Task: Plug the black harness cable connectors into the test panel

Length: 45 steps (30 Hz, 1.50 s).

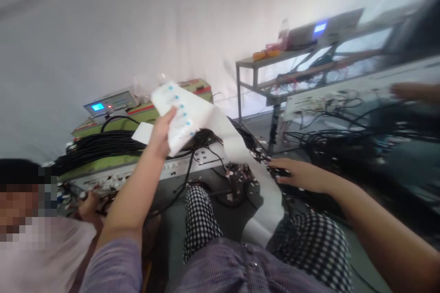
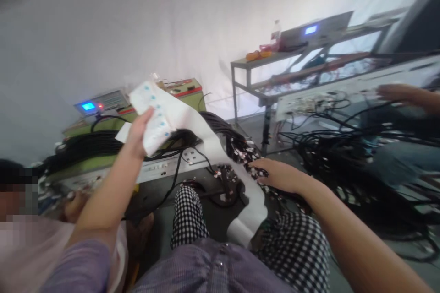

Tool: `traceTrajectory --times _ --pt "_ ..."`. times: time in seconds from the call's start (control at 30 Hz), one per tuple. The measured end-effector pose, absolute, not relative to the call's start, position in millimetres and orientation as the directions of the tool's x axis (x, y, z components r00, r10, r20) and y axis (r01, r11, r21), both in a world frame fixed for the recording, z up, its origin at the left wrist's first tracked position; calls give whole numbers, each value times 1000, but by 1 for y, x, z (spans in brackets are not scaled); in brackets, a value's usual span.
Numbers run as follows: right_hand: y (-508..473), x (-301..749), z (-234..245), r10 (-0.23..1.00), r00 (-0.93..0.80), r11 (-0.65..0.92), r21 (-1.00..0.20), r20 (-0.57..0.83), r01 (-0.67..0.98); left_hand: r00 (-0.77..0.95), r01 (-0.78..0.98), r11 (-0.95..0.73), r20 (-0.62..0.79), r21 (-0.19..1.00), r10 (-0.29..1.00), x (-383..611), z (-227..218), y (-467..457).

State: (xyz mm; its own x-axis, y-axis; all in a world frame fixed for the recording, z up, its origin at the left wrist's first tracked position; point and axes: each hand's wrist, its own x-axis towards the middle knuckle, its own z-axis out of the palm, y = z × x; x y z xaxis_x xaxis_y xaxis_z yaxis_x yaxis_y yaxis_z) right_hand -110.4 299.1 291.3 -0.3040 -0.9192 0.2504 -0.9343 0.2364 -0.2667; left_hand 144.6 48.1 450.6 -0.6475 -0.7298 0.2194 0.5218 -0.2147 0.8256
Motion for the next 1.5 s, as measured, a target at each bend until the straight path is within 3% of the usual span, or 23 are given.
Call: traceTrajectory --times 0.13,0.2,0.27,0.33,0.53,0.6,0.7,0.77,0.9,1.07,1.17,1.23,1.37,1.5 --pt "270 -75 322 -843 -395 -5 -741 364 -672 -786 281 -329 19 902 -618 116 415 59" --pt "253 -56 338 -781 -482 -169 -878 397 -448 -821 209 -321 -13 924 -571 106 401 70" --pt "236 -43 345 -772 -513 -291 -926 376 -241 -844 173 -285 -7 943 -536 100 389 82" --pt "223 -35 343 -802 -504 -315 -944 322 -102 -869 119 -256 -24 959 -495 96 376 92" --pt "212 -31 310 -843 -538 -148 -966 12 210 -921 0 -245 -96 970 -377 80 337 98" --pt "213 -34 301 -809 -586 -143 -955 -38 260 -900 26 -190 -60 981 -432 79 328 96" --pt "218 -44 291 -697 -714 -176 -948 -70 264 -756 109 3 85 994 -649 89 315 91" --pt "223 -51 287 -600 -797 -233 -938 -67 255 -753 84 64 105 994 -649 103 303 92" --pt "236 -55 282 -566 -823 -284 -923 -56 259 -901 -158 -179 -216 971 -376 128 273 102" --pt "239 -38 268 -700 -710 -176 -942 -84 284 -847 -104 -651 -410 752 -339 122 250 108" --pt "237 -29 259 -758 -641 -100 -950 -121 297 -852 -77 -730 -425 679 -306 114 237 105" --pt "237 -27 254 -764 -627 -67 -947 -153 313 -866 -108 -661 -397 743 -304 114 221 104" --pt "240 -32 249 -727 -654 -47 -935 -210 353 -915 -159 -262 -242 952 -324 128 187 101" --pt "245 -38 244 -702 -658 -38 -909 -271 415 -935 -216 -72 -228 974 -273 138 177 99"
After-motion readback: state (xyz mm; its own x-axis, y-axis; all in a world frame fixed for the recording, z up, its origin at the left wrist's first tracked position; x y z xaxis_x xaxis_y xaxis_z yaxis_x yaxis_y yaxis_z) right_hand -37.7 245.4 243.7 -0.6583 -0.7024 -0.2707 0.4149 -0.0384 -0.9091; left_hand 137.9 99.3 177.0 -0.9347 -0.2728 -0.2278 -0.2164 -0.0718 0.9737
